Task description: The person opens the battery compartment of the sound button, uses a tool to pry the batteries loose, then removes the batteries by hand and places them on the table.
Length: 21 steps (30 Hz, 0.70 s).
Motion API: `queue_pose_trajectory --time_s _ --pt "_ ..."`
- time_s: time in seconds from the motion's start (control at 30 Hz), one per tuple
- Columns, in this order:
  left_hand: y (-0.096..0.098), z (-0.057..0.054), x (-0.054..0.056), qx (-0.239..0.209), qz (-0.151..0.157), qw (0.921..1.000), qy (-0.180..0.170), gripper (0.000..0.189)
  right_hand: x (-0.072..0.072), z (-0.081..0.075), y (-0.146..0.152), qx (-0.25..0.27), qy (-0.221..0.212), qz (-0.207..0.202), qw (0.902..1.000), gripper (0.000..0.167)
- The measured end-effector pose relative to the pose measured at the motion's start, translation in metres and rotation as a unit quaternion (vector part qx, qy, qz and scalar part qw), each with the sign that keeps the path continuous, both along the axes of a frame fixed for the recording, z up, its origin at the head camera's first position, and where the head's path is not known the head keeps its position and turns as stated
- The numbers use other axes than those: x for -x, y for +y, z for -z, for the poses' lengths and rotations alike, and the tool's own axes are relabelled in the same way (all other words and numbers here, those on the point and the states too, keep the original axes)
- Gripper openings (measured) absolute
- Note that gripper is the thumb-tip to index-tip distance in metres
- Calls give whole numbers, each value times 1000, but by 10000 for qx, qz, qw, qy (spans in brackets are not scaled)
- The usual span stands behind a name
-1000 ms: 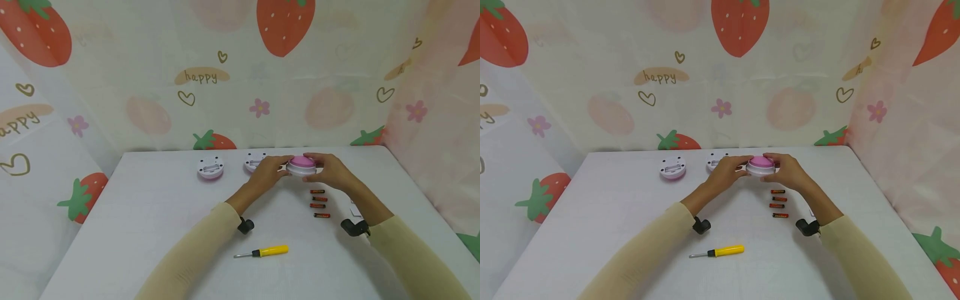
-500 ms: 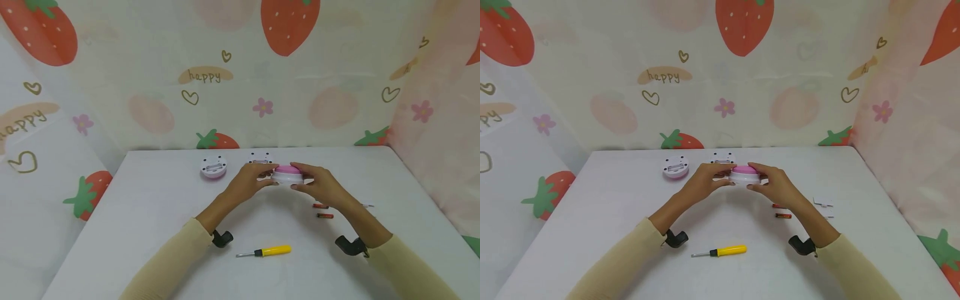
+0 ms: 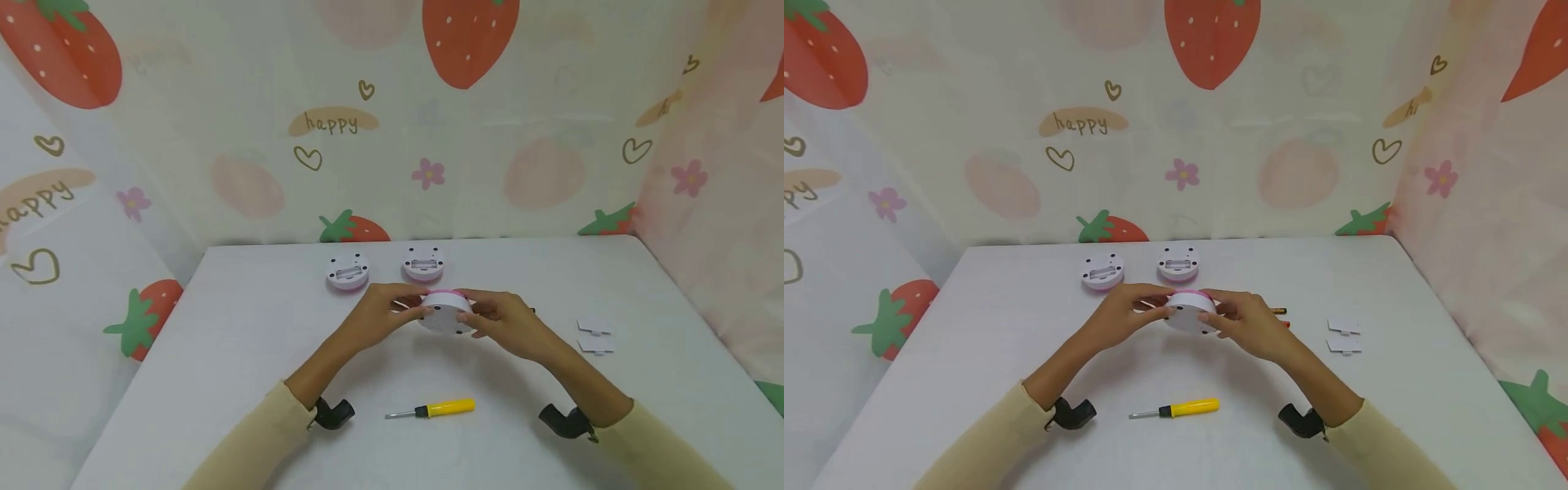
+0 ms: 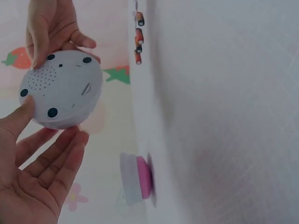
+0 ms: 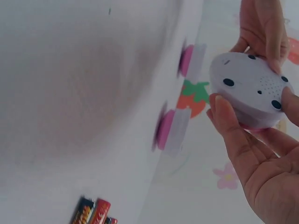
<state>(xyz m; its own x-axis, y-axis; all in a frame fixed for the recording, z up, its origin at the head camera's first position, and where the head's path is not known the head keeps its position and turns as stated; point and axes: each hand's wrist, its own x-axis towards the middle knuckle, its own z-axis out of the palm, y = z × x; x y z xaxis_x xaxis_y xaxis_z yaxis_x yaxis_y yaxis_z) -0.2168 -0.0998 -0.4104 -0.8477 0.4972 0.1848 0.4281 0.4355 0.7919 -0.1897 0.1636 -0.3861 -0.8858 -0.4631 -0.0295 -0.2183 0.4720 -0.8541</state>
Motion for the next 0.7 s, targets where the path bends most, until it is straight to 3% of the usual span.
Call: queue_pose_trajectory --time_s 0.3,0.5,0.7 --pt "-9 3 -4 -282 -170 9987 -384 32 -2 7 -12 25 -388 -13 9992 48" --pt "-14 10 -5 -434 -71 9926 -1128 36 0 12 -19 -181 -511 146 9984 45" --pt "-21 20 -5 -576 88 9776 -2020 41 4 21 -25 -399 -778 205 9960 54"
